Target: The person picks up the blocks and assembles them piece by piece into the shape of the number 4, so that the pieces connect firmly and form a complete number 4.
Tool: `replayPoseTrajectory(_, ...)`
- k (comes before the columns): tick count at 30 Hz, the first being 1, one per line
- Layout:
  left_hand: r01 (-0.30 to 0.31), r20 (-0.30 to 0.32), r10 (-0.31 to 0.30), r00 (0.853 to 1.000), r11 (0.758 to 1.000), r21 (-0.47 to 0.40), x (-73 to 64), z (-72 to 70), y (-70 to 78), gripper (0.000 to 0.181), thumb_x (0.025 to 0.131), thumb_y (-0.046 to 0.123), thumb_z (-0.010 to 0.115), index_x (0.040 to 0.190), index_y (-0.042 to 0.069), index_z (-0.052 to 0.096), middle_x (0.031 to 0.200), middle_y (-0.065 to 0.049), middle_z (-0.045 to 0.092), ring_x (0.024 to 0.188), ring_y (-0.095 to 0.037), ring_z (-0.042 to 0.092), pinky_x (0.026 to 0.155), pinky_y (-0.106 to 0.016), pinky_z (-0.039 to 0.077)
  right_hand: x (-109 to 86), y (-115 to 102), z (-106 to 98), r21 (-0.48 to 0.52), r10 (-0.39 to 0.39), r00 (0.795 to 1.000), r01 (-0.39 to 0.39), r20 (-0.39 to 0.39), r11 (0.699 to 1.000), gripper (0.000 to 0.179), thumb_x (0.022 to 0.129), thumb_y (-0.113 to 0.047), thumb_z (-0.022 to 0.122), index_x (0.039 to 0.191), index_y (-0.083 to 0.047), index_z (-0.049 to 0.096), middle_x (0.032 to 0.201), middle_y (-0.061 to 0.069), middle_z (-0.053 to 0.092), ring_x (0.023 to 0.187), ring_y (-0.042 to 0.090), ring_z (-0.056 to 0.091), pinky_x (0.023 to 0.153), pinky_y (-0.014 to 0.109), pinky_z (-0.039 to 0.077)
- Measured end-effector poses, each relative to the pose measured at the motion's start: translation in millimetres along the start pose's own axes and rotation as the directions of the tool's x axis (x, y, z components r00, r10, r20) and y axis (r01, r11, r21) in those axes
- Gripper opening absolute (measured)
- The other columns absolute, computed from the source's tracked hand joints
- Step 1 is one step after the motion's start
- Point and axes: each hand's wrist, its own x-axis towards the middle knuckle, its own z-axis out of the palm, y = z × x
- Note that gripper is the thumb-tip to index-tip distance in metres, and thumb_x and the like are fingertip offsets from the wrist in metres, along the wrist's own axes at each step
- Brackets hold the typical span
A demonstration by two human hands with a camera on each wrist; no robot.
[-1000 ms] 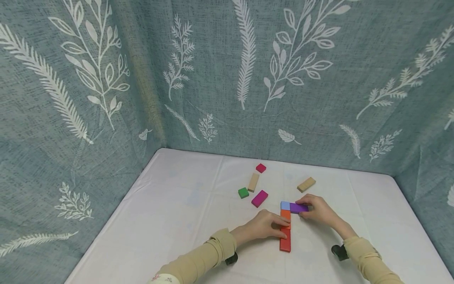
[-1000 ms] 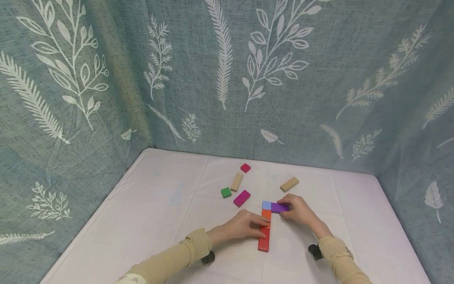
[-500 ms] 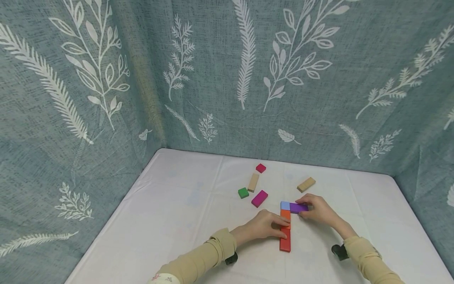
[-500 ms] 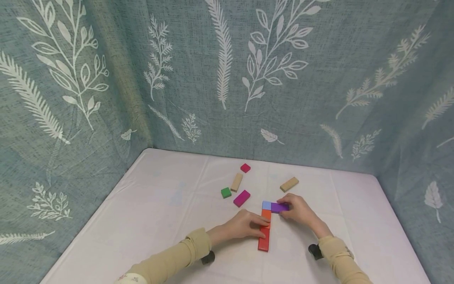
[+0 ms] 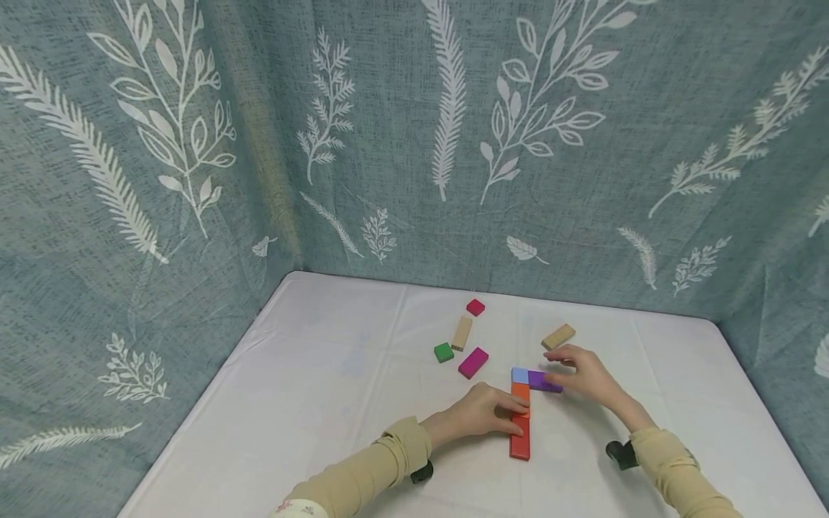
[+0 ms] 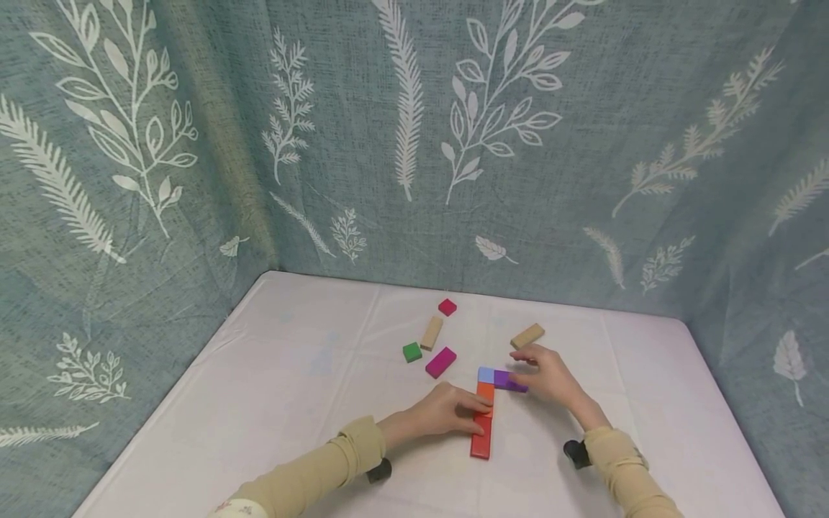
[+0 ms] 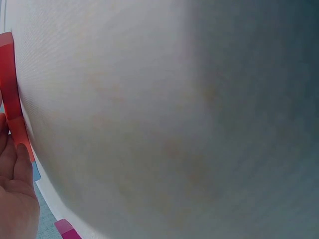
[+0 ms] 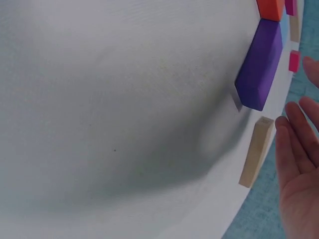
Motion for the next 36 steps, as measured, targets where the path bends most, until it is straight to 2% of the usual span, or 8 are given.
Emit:
replayPoseTrajectory(10,-0.008,0.004,0.008,1.000,1.000,-0.016,-1.5,-1.6,1.7,0.037,0.081,0.027,0.075,0.115,0.013,0.070,0.119,0.005,0.068,0.114,-0.004,0.060,0.096,-0.013,0.043,3.1,2,-6,0.024,0.058,0.998,-0.057,-0.012,0.998,0.039,0.081,-0.012,0.074,0.113,0.006,0.064,0.108,0.021,0.067,0.102,0.040,0.062,0.089,0.050,0.051)
replayPoseTrajectory(22,-0.004,0.001,0.004,1.000,1.000,-0.002,-1.1,-1.5,2.2,0.037,0.080,0.028,0.075,0.114,0.013,0.070,0.118,0.006,0.068,0.113,-0.002,0.060,0.095,-0.010,0.042,7.9,7,-13,0.053,0.083,0.994,-0.079,-0.067,0.995,0.036,0.082,-0.011,0.073,0.112,0.007,0.064,0.107,0.022,0.066,0.103,0.040,0.062,0.090,0.048,0.051)
replayPoseTrajectory(28,0.004,0.006,-0.004,1.000,1.000,-0.005,-0.8,-0.6,1.7,0.038,0.080,0.029,0.075,0.115,0.014,0.070,0.119,0.007,0.068,0.114,-0.002,0.060,0.095,-0.011,0.043,10.9,7,-17,0.061,0.118,0.987,-0.111,-0.111,0.992,0.036,0.083,-0.009,0.072,0.113,0.008,0.064,0.107,0.023,0.065,0.104,0.042,0.061,0.091,0.048,0.051)
replayPoseTrajectory(36,-0.006,0.003,0.006,1.000,1.000,-0.008,-1.2,0.3,0.9,0.037,0.080,0.028,0.075,0.115,0.014,0.070,0.119,0.007,0.068,0.114,-0.002,0.060,0.095,-0.011,0.043,13.3,7,-23,0.071,0.175,0.967,-0.165,-0.183,0.984,0.043,0.084,-0.010,0.071,0.121,0.009,0.058,0.117,0.027,0.060,0.111,0.042,0.057,0.095,0.047,0.048)
